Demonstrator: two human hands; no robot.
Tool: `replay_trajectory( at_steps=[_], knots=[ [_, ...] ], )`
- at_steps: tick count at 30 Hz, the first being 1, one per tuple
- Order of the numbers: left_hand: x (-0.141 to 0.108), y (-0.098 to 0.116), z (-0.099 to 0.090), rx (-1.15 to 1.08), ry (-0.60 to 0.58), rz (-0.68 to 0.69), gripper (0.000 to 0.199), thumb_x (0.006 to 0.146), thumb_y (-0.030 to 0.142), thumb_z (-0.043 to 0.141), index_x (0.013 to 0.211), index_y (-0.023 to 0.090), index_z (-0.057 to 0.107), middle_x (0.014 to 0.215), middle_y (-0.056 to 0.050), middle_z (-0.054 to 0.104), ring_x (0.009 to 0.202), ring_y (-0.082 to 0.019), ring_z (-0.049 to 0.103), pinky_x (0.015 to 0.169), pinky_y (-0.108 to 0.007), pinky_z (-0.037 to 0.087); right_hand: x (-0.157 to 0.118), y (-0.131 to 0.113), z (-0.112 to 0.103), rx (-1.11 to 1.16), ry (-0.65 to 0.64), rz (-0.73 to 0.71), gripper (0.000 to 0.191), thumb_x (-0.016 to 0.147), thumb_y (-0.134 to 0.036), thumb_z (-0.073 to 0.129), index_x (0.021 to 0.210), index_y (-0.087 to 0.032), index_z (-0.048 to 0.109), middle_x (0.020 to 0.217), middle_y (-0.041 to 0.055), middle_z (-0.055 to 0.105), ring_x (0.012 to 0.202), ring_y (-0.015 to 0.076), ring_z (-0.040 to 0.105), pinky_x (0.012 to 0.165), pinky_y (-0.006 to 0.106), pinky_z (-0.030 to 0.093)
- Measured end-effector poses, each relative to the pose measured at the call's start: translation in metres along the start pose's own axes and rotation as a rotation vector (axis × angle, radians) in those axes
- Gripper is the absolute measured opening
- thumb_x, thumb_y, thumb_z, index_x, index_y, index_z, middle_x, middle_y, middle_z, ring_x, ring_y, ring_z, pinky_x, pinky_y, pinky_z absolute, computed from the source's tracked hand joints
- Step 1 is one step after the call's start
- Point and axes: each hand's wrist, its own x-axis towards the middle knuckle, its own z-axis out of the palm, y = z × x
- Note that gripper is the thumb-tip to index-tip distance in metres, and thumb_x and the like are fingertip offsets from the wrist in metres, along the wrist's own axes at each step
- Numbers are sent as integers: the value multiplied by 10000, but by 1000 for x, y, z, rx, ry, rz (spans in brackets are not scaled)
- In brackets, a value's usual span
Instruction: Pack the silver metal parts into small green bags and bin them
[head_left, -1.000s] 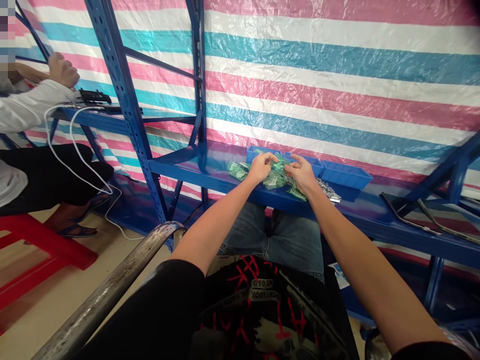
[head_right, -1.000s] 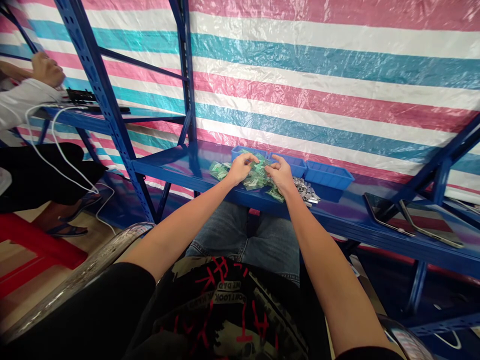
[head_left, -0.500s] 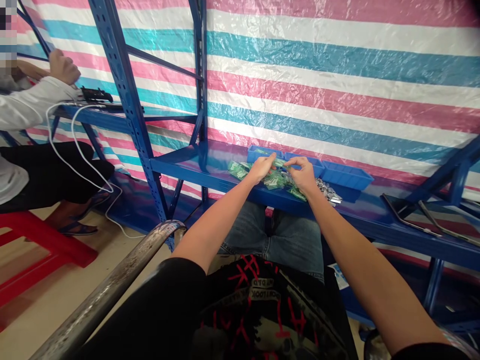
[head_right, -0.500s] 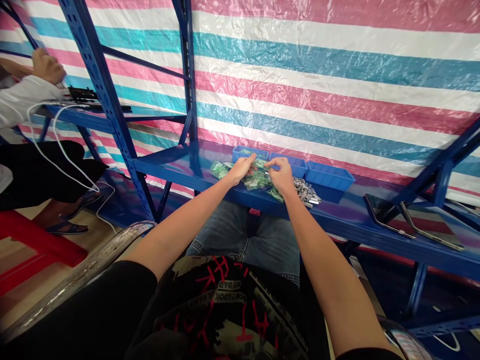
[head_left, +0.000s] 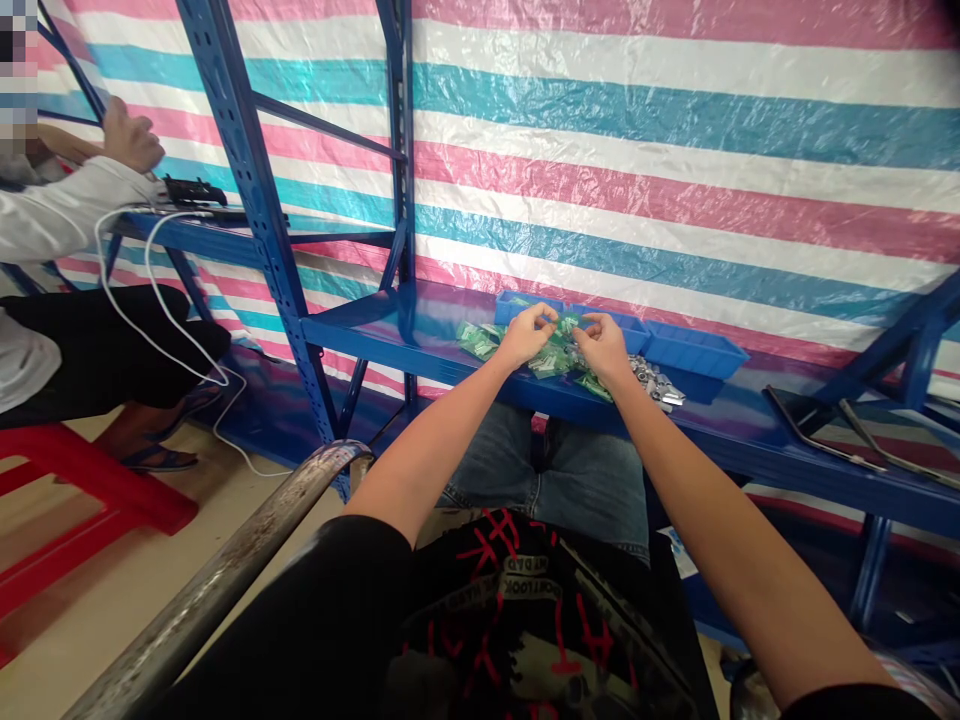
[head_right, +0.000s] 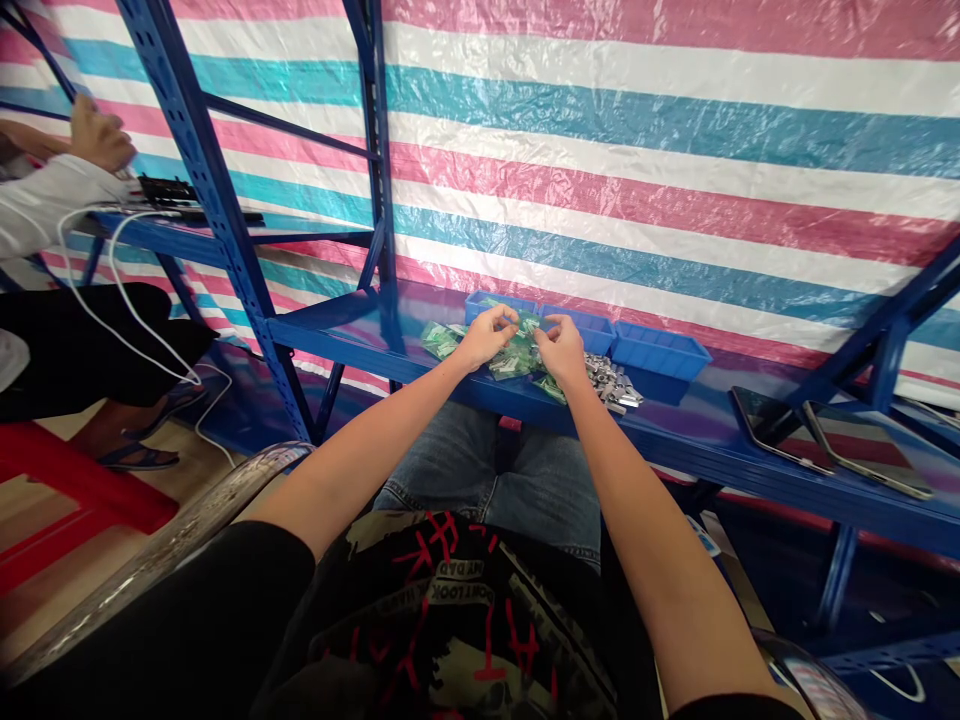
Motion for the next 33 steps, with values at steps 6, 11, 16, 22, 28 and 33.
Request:
replay_trajectory(
  at_steps=[6, 11, 16, 22, 28, 33],
  knots=[
    [-1, 6, 1, 163, 76, 138, 124, 766, 116, 545, 823, 167, 642, 907, -34, 519, 733, -127, 491, 755, -261, 416, 0, 0, 0, 53, -15, 89, 217, 652, -373, 595, 748, -186, 538, 586, -6, 538, 553, 149, 510, 573, 298, 428],
    [-2, 2, 3, 316, 41, 241, 177, 760, 82, 539, 837, 175, 668, 972, -67, 452, 874, -165, 524, 786, -271, 439, 1, -8, -2, 215, -151, 163, 259, 650, -430, 553, 726, -184, 528, 579, 17, 566, 562, 171, 568, 553, 293, 445],
    [-5, 3, 5, 397, -23, 311, 170, 775, 90, 526, 816, 171, 670, 1052, -83, 427, 995, -201, 517, 901, -333, 417, -2, -12, -3, 276, -165, 154, 370, 573, -473, 670, 736, -191, 496, 639, 0, 565, 594, 157, 583, 578, 282, 458],
    [-5, 7, 7, 209, 26, 118, 94, 722, 114, 603, 765, 159, 672, 1170, -93, 417, 1209, -254, 404, 1083, -353, 273, -6, -13, -2, 293, -96, 64, 350, 524, -347, 672, 761, -203, 459, 721, -6, 576, 644, 141, 560, 575, 265, 444],
    [0, 14, 1, -104, -31, -168, 339, 920, 340, 371, 704, 147, 548, 805, -60, 581, 763, -179, 598, 759, -310, 461, -5, -13, -3, 272, -86, -31, 211, 580, -311, 606, 681, -176, 479, 791, 15, 568, 696, 112, 518, 601, 237, 416],
    [-5, 16, -1, -201, -53, -218, 295, 888, 354, 486, 683, 147, 528, 624, 1, 553, 542, -104, 539, 601, -227, 431, -3, -7, -2, 217, -46, -46, 89, 611, -225, 509, 676, -164, 507, 681, -12, 503, 559, 70, 425, 541, 217, 359]
  ],
)
